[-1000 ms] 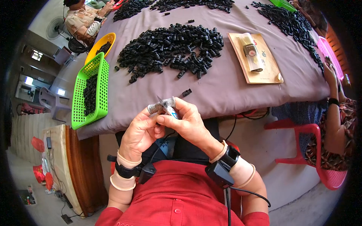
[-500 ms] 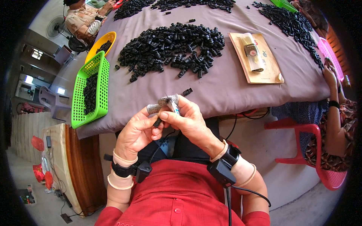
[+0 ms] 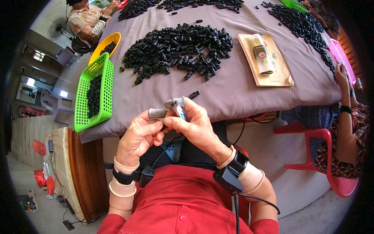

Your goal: Assembling and sorting small black plastic components at a workshop table.

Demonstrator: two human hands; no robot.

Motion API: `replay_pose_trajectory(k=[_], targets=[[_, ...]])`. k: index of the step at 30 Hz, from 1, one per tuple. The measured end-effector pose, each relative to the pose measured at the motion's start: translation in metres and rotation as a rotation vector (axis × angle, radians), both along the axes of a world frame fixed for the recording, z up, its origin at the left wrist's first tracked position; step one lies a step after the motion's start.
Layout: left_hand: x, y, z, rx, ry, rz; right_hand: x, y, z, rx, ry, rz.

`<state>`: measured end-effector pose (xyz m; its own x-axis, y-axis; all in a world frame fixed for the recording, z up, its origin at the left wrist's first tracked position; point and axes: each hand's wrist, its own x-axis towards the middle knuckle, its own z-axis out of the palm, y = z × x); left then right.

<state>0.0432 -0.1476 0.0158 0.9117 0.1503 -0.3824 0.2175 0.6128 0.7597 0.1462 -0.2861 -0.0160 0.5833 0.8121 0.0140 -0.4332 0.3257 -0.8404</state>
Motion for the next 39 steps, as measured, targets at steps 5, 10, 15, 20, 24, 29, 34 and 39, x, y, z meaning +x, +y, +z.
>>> replay_pose_trajectory(k=[5,10,15,20,24,29,34,39], targets=[[0.0002,0.0013,0.0069,0.051,0.033,-0.015,-0.0020,-0.0006,0.0026,-0.047,-0.068,-0.025],[0.0012,0.0036,0.0067,0.075,0.013,-0.039,-0.0032,0.0002,0.0011,0.002,-0.041,-0.008],[0.0006,0.0043,0.0051,0.118,0.024,-0.043,-0.0035,0.0018,-0.0017,0.004,-0.039,-0.012],[0.0025,0.0020,0.0059,0.121,0.019,-0.028,-0.0046,0.0032,-0.0017,0.018,-0.022,-0.039],[0.0040,0.0028,0.0041,0.136,0.042,-0.038,-0.0052,0.0043,-0.0033,0.019,-0.039,-0.054],[0.0040,0.0035,0.0044,0.146,0.053,-0.046,-0.0061,0.0037,-0.0021,-0.029,-0.124,-0.074],[-0.0001,0.0030,0.0033,0.144,0.000,-0.054,-0.0042,0.0020,-0.0030,0.005,-0.074,-0.039],[-0.0023,0.0023,0.0083,-0.027,-0.010,-0.013,-0.0004,-0.0010,-0.0004,0.009,-0.003,0.004]])
